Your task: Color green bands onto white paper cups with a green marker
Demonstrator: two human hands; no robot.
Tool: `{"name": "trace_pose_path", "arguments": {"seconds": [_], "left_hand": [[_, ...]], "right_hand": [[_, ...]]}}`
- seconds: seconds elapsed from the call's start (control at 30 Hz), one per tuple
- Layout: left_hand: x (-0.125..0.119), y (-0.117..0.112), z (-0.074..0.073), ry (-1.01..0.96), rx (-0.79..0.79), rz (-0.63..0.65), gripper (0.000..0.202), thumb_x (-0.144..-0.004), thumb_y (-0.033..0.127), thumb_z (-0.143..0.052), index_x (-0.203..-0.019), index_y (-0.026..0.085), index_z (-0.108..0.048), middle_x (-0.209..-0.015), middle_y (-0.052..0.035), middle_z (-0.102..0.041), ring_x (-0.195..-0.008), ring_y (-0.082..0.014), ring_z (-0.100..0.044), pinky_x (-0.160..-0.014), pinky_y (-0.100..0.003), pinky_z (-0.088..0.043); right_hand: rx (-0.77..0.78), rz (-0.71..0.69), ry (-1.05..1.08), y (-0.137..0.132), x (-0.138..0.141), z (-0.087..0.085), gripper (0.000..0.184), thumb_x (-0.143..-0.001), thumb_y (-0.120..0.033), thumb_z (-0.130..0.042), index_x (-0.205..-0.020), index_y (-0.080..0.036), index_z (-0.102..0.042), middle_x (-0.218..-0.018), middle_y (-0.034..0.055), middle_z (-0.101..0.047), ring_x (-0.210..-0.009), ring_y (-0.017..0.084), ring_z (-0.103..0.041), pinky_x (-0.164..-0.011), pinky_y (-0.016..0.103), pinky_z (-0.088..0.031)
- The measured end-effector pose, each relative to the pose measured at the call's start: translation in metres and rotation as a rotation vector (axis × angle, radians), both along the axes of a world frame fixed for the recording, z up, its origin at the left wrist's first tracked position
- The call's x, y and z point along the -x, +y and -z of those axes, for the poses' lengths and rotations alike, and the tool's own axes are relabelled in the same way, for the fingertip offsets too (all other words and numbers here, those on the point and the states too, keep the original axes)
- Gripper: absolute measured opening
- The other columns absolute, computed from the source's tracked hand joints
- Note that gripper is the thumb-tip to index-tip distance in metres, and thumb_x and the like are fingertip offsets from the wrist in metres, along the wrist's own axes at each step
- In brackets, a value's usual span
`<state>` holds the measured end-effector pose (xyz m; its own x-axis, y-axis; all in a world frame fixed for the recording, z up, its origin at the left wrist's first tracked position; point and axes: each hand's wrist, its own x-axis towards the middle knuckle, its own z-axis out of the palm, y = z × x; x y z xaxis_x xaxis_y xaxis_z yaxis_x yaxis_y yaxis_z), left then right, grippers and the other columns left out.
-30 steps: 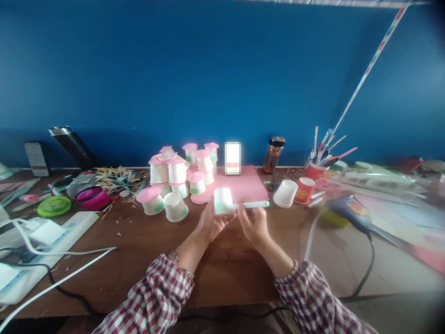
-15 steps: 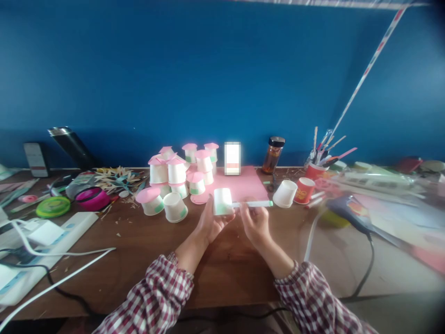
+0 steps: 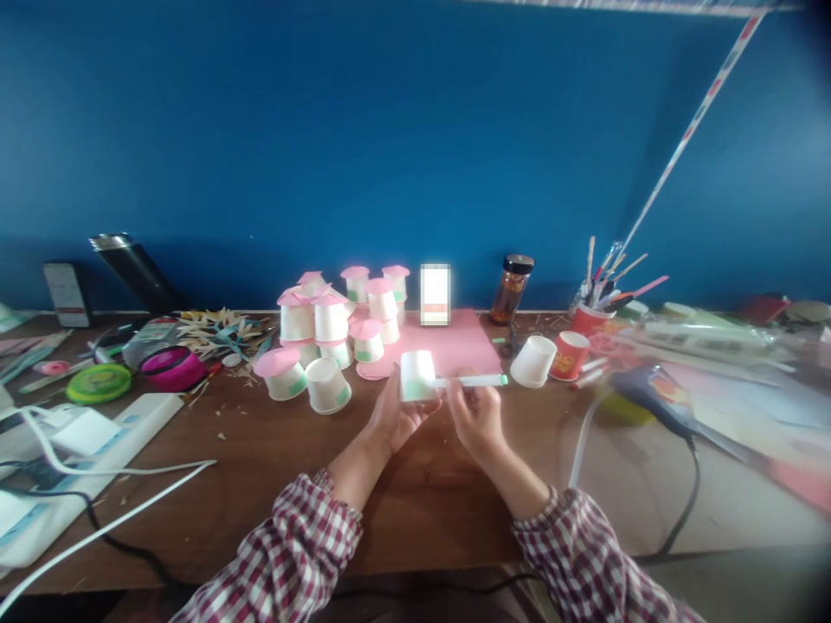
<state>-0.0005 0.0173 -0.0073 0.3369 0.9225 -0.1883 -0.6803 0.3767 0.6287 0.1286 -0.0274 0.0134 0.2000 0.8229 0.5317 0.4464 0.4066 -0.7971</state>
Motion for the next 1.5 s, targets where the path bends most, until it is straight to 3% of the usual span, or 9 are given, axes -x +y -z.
{"name": "trace_pose_path", "arguments": {"seconds": [0.4,0.63,0.87,1.5], "left_hand": [[0.0,-0.002,-0.0038,0.004,-0.002,0.05,0.042,-0.086,0.051,-0.048,-0.096,0.014,-0.063,-0.084,-0.0094,-0.07,-0.073,-0.0198,-0.066,-0.068,-0.034,-0.055],[0.0007,-0.0007,-0.0007,0.007,-0.019,0.033,0.043,-0.085,0.052,-0.049,-0.102,0.015,-0.063,-0.086,-0.0099,-0.07,-0.077,-0.0214,-0.067,-0.069,-0.035,-0.055],[-0.002,-0.0017,-0.0005,0.042,-0.036,0.03,0.043,-0.086,0.052,-0.048,-0.098,0.013,-0.063,-0.086,-0.0108,-0.07,-0.077,-0.0214,-0.067,-0.071,-0.035,-0.055],[-0.001,-0.0027,-0.0023,-0.001,-0.041,0.025,0.042,-0.087,0.051,-0.047,-0.101,0.014,-0.063,-0.087,-0.0098,-0.07,-0.078,-0.022,-0.067,-0.072,-0.037,-0.055]], "right_hand": [[-0.008,0.004,0.011,0.0009,-0.001,0.0034,0.025,-0.089,-0.03,-0.051,-0.073,-0.016,-0.064,-0.063,0.0029,-0.068,-0.052,0.013,-0.061,-0.05,0.021,-0.046],[0.007,0.014,0.003,0.0004,-0.0009,0.0036,0.026,-0.089,-0.03,-0.05,-0.073,-0.016,-0.064,-0.061,0.0028,-0.067,-0.05,0.013,-0.06,-0.05,0.022,-0.046],[0.001,-0.039,0.038,-0.0016,0.0013,-0.0011,0.02,-0.088,-0.03,-0.05,-0.082,-0.016,-0.064,-0.061,0.0018,-0.066,-0.051,0.013,-0.06,-0.049,0.021,-0.047],[-0.01,-0.009,0.04,-0.0002,0.0004,-0.0023,0.021,-0.086,-0.028,-0.051,-0.073,-0.016,-0.063,-0.056,0.0008,-0.063,-0.048,0.013,-0.059,-0.048,0.021,-0.046]]}}
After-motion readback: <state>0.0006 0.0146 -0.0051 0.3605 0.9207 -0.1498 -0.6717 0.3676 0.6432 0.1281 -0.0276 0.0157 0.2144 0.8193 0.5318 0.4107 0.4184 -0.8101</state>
